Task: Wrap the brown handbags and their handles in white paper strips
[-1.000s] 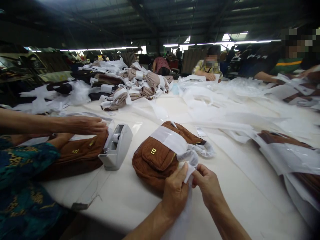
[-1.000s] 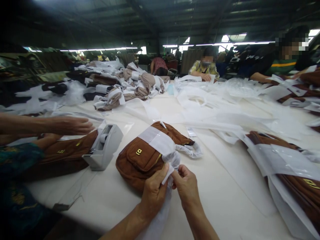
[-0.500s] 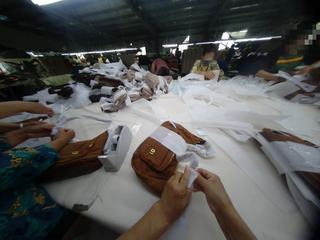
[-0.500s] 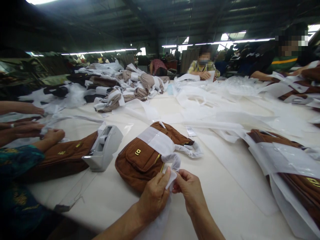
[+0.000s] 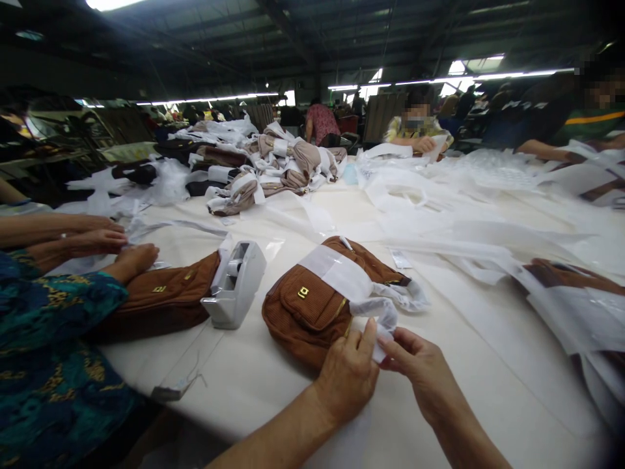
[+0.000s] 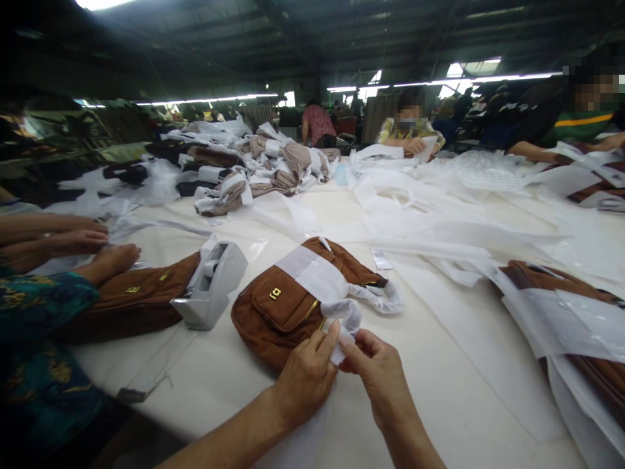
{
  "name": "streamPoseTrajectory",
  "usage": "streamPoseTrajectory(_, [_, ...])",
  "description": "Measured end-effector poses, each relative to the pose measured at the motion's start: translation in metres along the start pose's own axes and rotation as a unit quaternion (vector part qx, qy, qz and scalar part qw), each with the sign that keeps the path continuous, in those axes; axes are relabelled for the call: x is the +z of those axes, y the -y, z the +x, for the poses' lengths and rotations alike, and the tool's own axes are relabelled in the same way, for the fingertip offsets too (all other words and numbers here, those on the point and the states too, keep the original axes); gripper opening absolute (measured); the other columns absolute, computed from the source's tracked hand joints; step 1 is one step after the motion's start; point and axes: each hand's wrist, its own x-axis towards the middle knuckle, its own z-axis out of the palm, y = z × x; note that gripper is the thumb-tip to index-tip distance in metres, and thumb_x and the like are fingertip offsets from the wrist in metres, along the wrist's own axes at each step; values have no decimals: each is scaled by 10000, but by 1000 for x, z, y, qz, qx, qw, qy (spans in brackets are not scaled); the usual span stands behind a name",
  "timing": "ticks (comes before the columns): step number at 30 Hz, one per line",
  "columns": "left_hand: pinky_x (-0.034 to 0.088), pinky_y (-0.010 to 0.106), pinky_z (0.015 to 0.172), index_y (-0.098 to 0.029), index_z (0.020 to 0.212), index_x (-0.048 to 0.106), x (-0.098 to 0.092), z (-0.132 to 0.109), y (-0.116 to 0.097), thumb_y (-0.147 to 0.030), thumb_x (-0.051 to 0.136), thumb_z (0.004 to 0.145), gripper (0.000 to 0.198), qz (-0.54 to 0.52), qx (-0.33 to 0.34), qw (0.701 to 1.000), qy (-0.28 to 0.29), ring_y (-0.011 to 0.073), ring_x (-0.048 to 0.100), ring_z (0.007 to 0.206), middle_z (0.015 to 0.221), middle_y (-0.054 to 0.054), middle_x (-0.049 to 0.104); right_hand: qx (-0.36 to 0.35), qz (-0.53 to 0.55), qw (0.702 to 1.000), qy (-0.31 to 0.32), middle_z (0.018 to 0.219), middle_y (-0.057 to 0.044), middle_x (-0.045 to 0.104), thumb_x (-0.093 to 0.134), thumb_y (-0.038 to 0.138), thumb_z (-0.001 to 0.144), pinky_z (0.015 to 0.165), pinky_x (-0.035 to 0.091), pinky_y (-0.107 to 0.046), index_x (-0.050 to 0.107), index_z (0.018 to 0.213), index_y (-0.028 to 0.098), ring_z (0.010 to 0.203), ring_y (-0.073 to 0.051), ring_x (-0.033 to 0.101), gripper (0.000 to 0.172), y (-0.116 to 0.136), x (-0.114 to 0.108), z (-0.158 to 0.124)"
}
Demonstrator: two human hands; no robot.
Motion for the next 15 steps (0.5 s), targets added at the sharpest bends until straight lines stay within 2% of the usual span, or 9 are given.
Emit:
streamPoseTrajectory(4, [452, 434, 856, -61, 1366, 247, -13, 3, 2, -172, 434, 752, 651, -106, -5, 994, 1, 269, 519, 961, 1112, 172, 512, -21, -3, 1000, 20, 738, -19, 627, 695, 391, 656, 629, 494, -257, 649, 888, 148, 706, -152, 557, 339, 5, 0, 6])
streamPoseTrajectory(6, [427, 411, 897, -100, 1345, 328, -17, 5, 3, -226, 412, 815, 551, -211, -34, 977, -9, 258, 514, 1009, 1130, 148, 532, -22, -6, 1000, 19, 750, -19, 636, 705, 388, 642, 617, 497, -252, 651, 906, 148, 692, -147, 559, 361, 5, 1, 8])
streamPoseTrajectory(8, [404, 359, 930, -147, 1304, 415, -18, 8, 5, -300, 345, 895, 442, -330, -89, 939, -38, 223, 510, 1051, 1150, 105, 555, -24, -8, 1000, 13, 791, -27, 648, 715, 389, 630, 608, 503, -249, 654, 910, 144, 679, -141, 564, 377, 6, 2, 9])
streamPoseTrajectory(10, [412, 311, 895, -159, 1245, 488, -17, 12, 8, -380, 343, 912, 426, -417, -140, 896, -56, 197, 532, 1007, 1106, 73, 590, -28, -10, 1000, 4, 827, -36, 655, 723, 383, 623, 606, 510, -251, 655, 909, 140, 667, -136, 568, 382, 7, 3, 9])
streamPoseTrajectory(12, [440, 260, 755, -133, 1134, 575, -16, 15, 12, -440, 421, 877, 429, -475, -168, 863, -26, 167, 559, 842, 946, 51, 627, -33, -12, 999, -1, 828, -39, 660, 732, 370, 614, 603, 512, -252, 657, 915, 139, 662, -136, 573, 386, 8, 5, 9])
streamPoseTrajectory(15, [373, 193, 574, -85, 958, 638, -17, 17, 16, -478, 530, 804, 436, -566, -189, 801, 46, 108, 503, 649, 775, 31, 598, -35, -14, 999, -4, 762, -28, 661, 745, 357, 599, 587, 511, -244, 657, 911, 136, 649, -138, 578, 392, 13, 8, 11])
